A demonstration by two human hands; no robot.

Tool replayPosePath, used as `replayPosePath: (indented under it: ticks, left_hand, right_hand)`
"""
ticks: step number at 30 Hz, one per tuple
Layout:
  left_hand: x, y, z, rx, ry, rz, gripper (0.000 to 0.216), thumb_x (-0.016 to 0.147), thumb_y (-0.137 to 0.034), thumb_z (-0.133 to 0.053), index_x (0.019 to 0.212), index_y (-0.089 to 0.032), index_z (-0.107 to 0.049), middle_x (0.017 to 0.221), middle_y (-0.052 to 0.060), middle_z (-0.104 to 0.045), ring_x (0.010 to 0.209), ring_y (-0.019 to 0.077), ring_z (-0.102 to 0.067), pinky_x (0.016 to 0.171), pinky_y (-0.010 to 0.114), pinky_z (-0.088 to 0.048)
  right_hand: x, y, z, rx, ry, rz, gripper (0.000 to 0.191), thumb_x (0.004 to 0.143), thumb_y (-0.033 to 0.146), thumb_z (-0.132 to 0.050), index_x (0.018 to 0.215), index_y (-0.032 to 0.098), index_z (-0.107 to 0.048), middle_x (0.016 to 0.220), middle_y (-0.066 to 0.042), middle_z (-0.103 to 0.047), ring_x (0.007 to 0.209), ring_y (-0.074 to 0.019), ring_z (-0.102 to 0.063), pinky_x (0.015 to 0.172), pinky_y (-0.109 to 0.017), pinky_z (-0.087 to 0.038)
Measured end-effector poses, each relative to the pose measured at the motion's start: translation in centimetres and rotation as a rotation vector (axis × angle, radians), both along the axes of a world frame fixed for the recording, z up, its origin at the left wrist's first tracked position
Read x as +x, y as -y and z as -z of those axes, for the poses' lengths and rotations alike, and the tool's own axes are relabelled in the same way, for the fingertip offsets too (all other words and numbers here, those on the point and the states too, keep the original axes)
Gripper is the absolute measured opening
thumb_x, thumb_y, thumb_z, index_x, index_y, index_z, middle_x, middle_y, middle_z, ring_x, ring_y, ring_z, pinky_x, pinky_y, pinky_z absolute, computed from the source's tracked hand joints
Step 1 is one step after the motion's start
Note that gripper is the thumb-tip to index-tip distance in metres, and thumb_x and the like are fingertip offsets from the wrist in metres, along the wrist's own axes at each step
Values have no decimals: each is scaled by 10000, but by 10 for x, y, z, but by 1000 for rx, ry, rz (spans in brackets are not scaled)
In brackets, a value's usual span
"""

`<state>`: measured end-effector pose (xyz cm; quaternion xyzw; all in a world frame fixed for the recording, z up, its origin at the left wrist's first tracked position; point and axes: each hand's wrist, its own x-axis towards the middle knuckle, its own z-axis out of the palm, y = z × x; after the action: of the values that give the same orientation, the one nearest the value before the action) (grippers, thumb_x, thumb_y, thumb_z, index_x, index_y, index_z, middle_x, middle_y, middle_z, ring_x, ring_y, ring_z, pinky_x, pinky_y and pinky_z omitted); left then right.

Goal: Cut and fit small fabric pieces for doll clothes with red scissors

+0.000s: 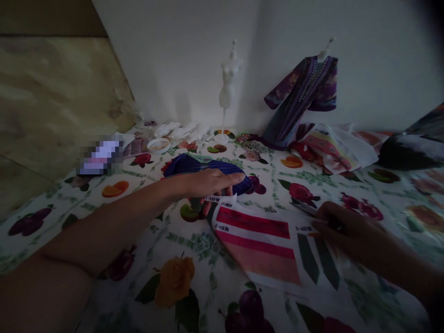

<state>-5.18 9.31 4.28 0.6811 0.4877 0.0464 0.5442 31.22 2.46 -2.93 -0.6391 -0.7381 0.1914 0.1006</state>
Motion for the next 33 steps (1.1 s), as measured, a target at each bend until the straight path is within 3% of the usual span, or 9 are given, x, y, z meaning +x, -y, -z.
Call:
replayPosePath:
  ticks: [5, 10, 13, 21, 25, 29, 33]
  left_hand:
    - [-1, -3, 1, -54, 3, 73, 769, 862, -836, -398, 956, -139, -710, 886, 154, -744, 538, 184, -646, 498, 267, -394]
    - [-3, -5, 4, -34, -13, 65, 740, 844, -811, -461, 1013, -158, -767, 938, 160, -754, 832, 266, -703, 644, 270, -476]
    - [-2, -5, 6, -27, 1, 47, 712, 832, -808, -493, 969, -169, -776, 1023, 162, -746, 903, 271, -693, 637, 247, -465]
    - [-5, -8, 13, -27, 15, 66, 652, 838, -773, -528, 961, -182, -775, 1008, 156, -745, 867, 265, -689, 541, 229, -399]
    - [-2, -6, 7, -11, -31, 79, 667, 859, -785, -487, 968, -181, -749, 971, 141, -730, 695, 214, -656, 517, 250, -397]
    - [3, -2, 0, 16, -47, 214, 510, 901, -681, -543, 803, -197, -667, 615, 31, -585, 502, 159, -546, 515, 268, -371]
    - [6, -1, 2, 184, -103, 408, 262, 852, -441, -685, 787, -194, -632, 689, -1, -579, 607, 140, -535, 551, 251, -336]
  right_hand:
    - [2, -2, 2, -4, -8, -22, 277, 900, 529, -509, 792, 275, -483, 642, -18, -565, 544, -202, -520, 535, -337, -389]
    - [1, -2, 1, -9, 33, -20, 330, 872, 577, -453, 790, 258, -479, 624, -5, -557, 523, -192, -521, 518, -323, -401]
    - [2, -2, 1, -1, 42, -21, 329, 886, 569, -456, 801, 253, -489, 639, -4, -560, 537, -189, -532, 519, -315, -405]
    - [7, -3, 7, -1, 25, -33, 300, 925, 527, -493, 807, 252, -489, 634, -2, -561, 544, -184, -524, 519, -310, -382]
    - [6, -3, 6, 23, 0, -48, 269, 919, 488, -501, 794, 250, -484, 625, -1, -545, 531, -177, -501, 511, -309, -368]
    - [0, -1, -1, 12, 27, -34, 257, 909, 478, -490, 794, 249, -491, 626, 4, -543, 541, -179, -514, 526, -311, -381]
    - [-7, 0, -11, 18, 21, -50, 241, 903, 468, -498, 813, 245, -507, 640, 4, -551, 549, -178, -521, 527, -302, -386]
